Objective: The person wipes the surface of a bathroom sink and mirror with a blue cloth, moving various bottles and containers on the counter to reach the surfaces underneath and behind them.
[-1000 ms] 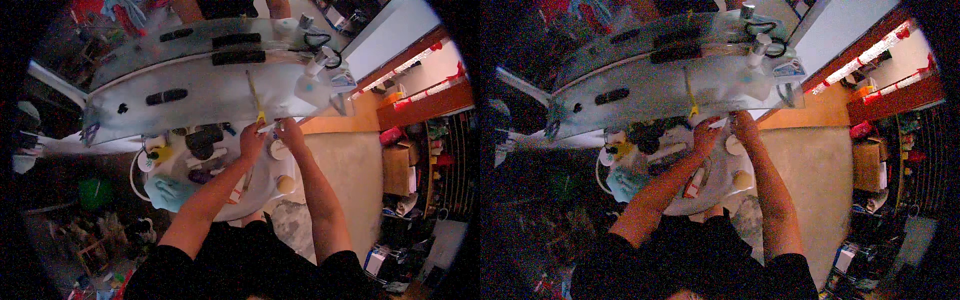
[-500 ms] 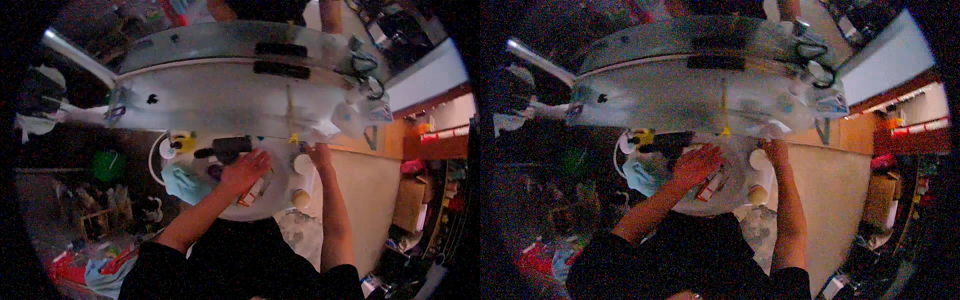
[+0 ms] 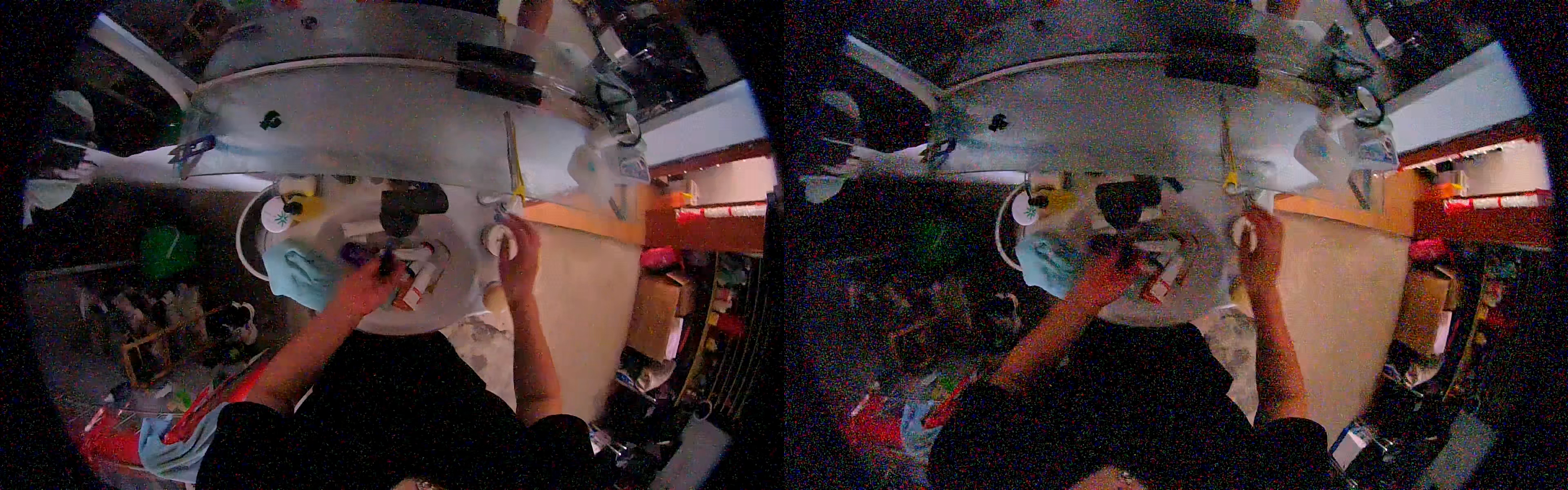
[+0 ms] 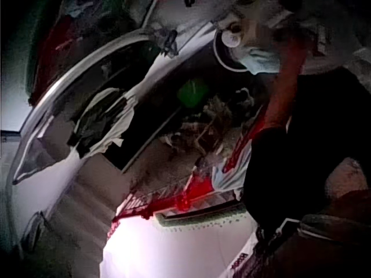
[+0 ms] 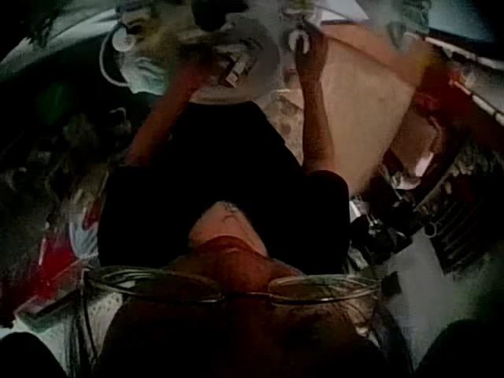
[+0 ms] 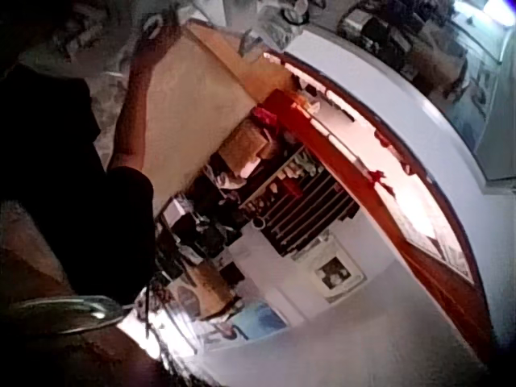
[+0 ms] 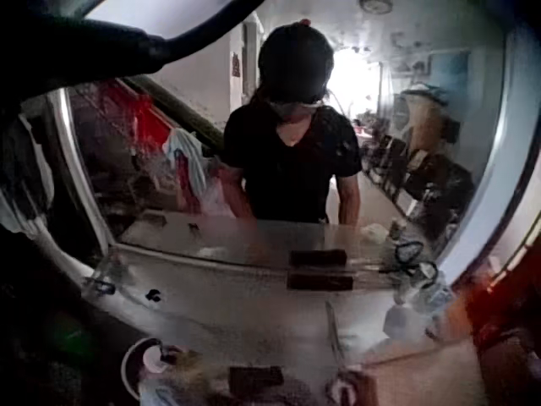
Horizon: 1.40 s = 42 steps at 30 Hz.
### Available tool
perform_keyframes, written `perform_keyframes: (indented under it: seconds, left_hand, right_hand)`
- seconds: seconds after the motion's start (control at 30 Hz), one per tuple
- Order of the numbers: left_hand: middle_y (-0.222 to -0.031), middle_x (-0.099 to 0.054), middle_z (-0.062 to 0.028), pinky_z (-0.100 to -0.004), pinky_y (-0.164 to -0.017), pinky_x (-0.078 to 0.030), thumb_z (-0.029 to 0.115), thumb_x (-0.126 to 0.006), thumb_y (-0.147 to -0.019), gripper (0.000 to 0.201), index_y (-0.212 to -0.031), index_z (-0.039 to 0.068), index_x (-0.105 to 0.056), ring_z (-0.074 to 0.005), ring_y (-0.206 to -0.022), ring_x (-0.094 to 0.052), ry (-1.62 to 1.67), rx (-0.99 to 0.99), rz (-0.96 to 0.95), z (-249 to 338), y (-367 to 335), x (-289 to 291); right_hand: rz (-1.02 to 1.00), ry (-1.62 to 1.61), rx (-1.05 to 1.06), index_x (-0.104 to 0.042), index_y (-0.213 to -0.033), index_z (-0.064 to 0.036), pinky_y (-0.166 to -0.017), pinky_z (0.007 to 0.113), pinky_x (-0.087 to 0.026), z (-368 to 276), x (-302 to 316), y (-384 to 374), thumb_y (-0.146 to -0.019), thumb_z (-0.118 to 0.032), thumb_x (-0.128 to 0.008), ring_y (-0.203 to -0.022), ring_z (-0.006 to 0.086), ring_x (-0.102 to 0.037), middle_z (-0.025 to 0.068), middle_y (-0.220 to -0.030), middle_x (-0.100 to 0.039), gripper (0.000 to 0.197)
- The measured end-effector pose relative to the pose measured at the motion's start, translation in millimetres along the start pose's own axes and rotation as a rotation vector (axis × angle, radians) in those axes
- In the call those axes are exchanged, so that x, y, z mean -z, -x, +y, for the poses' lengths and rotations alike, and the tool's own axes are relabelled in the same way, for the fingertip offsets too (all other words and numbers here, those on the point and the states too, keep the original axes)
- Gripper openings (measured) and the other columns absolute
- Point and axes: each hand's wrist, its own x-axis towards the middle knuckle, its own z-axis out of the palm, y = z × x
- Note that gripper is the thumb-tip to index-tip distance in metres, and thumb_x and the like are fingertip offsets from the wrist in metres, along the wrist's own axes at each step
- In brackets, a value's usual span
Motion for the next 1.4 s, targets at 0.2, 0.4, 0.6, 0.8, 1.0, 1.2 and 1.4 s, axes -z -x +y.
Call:
perform_keyframes:
  seconds: [0.2,0.4,0.6,0.8,1.0,1.2,1.4]
  left_hand:
    - [-0.124,-0.060,-0.0131,-0.0350,-0.101,-0.050,0.016,-0.050,-0.102,0.028,-0.123,-0.001,-0.055,-0.0240,-0.113,-0.060,0.306,-0.116,-0.224,-1,-19,-70]
    - [-0.123,-0.061,-0.0094,-0.0359,-0.100,-0.049,0.015,-0.054,-0.097,0.032,-0.127,0.002,-0.055,-0.0214,-0.110,-0.061,1.355,0.260,-0.395,10,-55,-96]
    - [-0.121,-0.063,-0.0020,-0.0326,-0.098,-0.047,0.021,-0.060,-0.096,0.038,-0.132,0.012,-0.054,-0.0185,-0.108,-0.061,1.289,0.079,-0.431,38,-117,-94]
    - [-0.112,-0.066,-0.0045,-0.0344,-0.088,-0.051,0.025,-0.060,-0.096,0.031,-0.124,0.011,-0.062,-0.0186,-0.097,-0.064,0.507,0.115,-0.221,56,-51,-72]
    - [-0.103,-0.068,-0.0111,-0.0375,-0.083,-0.052,0.015,-0.065,-0.087,0.025,-0.111,0.009,-0.067,-0.0267,-0.092,-0.065,-0.282,-0.654,0.271,136,57,25]
    - [-0.109,-0.066,-0.0136,-0.0410,-0.085,-0.051,0.002,-0.069,-0.081,0.027,-0.107,0.007,-0.068,-0.0320,-0.098,-0.062,-0.547,-0.720,1.145,181,68,147]
    - [-0.121,-0.063,-0.0102,-0.0454,-0.096,-0.043,0.005,-0.072,-0.079,0.038,-0.116,0.010,-0.067,-0.0325,-0.107,-0.057,-0.960,-0.701,1.205,186,63,225]
  right_hand:
    - [-0.463,-0.301,-0.205,-0.060,-0.124,-0.0080,-0.083,0.032,-0.050,-65,-30,58,-0.086,0.005,-0.062,-0.097,0.0224,-0.061,0.0096,-0.117,-0.061,0.040]
    - [-0.398,-0.286,-0.225,-0.064,-0.114,-0.0066,-0.083,0.037,-0.052,-33,-11,41,-0.084,0.002,-0.065,-0.098,0.0299,-0.062,0.0129,-0.112,-0.061,0.031]
    - [-0.334,-0.016,-0.076,-0.066,-0.108,-0.0042,-0.086,0.045,-0.050,-19,-26,-21,-0.086,-0.011,-0.059,-0.100,0.0375,-0.060,0.0184,-0.107,-0.062,0.023]
    - [-0.279,0.256,-0.118,-0.057,-0.108,0.0003,-0.076,0.053,-0.050,43,-71,-32,-0.101,-0.022,-0.039,-0.092,0.0436,-0.061,0.0241,-0.100,-0.062,0.030]
    - [-0.247,0.236,-0.309,-0.061,-0.104,-0.0032,-0.077,0.052,-0.049,19,-69,-49,-0.095,-0.019,-0.052,-0.089,0.0418,-0.063,0.0216,-0.093,-0.065,0.021]
    - [-0.340,0.353,-0.191,-0.066,-0.101,-0.0049,-0.085,0.047,-0.051,8,-27,-9,-0.082,-0.010,-0.064,-0.097,0.0389,-0.063,0.0189,-0.103,-0.066,0.020]
    - [-0.042,0.290,0.045,-0.068,-0.101,-0.0055,-0.088,0.043,-0.051,11,6,37,-0.082,-0.005,-0.068,-0.100,0.0346,-0.064,0.0166,-0.108,-0.068,0.019]
